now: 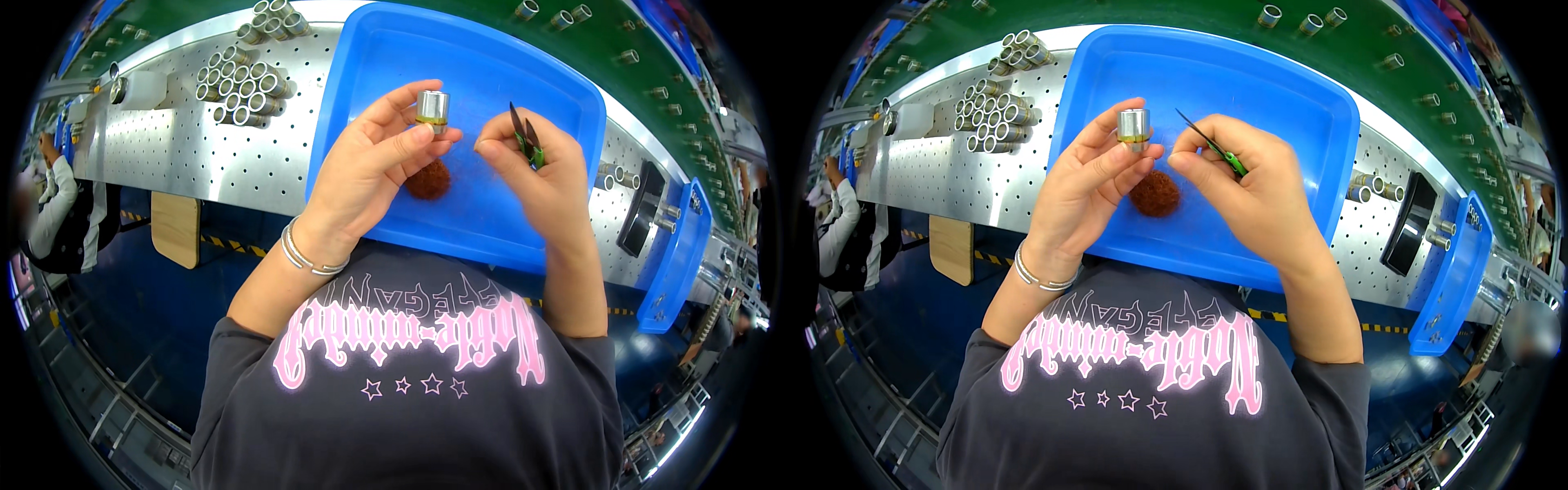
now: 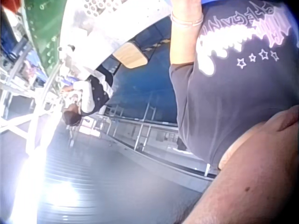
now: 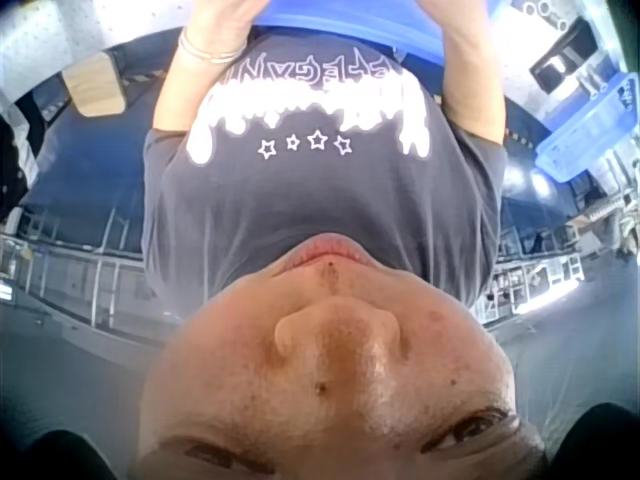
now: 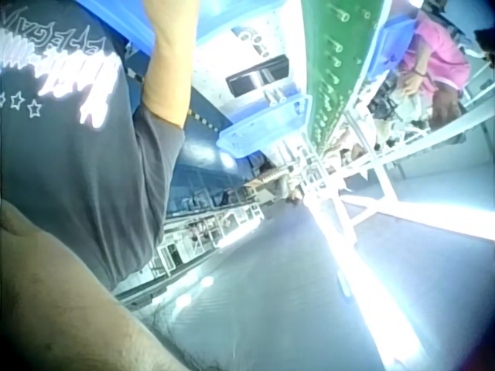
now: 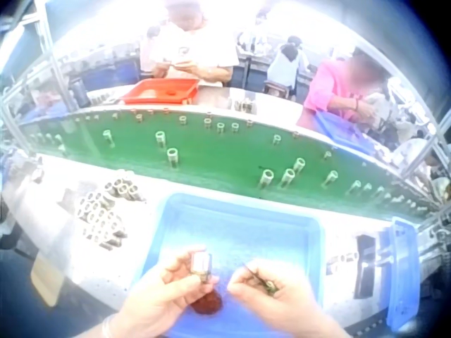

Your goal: The person uses tweezers to pick up small reddish-brown granules from a blue tray and places them into the center of small cylindrical metal parts. The person repeatedly handles the metal parts, rotating them to position the granules, and places the finished parts onto a perforated metal rack.

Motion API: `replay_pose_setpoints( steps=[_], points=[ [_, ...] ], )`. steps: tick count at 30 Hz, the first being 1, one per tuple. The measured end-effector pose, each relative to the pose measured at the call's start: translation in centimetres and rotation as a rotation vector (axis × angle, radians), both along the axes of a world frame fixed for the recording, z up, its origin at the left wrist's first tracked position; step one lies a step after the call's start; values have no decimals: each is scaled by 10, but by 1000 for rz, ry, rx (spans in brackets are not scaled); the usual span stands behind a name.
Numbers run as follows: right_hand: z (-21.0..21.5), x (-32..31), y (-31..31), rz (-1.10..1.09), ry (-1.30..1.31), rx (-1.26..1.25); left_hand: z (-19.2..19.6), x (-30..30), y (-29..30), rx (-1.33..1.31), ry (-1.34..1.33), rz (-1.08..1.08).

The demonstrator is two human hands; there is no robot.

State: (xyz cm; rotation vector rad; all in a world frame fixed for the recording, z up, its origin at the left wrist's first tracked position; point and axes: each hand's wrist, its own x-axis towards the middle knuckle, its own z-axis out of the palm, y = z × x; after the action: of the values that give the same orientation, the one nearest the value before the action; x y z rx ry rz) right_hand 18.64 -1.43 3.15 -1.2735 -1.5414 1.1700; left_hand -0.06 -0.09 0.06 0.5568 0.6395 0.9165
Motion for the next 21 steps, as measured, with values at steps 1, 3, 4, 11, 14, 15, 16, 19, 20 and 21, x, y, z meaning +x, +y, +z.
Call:
replay_pose_setpoints(
  steps=[1,3,4,11,14,15,16,19,20,21],
  points=[
    [0,1,-1,-9,-5,3,0,0,0,-7,-6,-2],
    [3,2,-2,-18,3,-2,-1,0,1,-22,-19,-7],
    [3,2,-2,-23,8,-4,-1,0,1,-17,-24,-13],
    [2,9,-7,-31,-55,-22,-1,3,1,-19,-72,-9],
    [2,15,-8,16,-92,-30,-1,4,1,14,-32,-9],
    [1,19,-6,55,-116,-23,0,5,0,31,-11,-11],
    [-1,21,-4,91,-141,-16,1,6,0,84,49,-29],
    [6,21,7,-17,-299,115,3,8,-2,246,194,-62],
    [15,19,10,-28,-309,34,2,9,-4,300,219,-59],
    [16,17,12,14,-295,45,1,10,-5,353,245,-55]
  ],
)
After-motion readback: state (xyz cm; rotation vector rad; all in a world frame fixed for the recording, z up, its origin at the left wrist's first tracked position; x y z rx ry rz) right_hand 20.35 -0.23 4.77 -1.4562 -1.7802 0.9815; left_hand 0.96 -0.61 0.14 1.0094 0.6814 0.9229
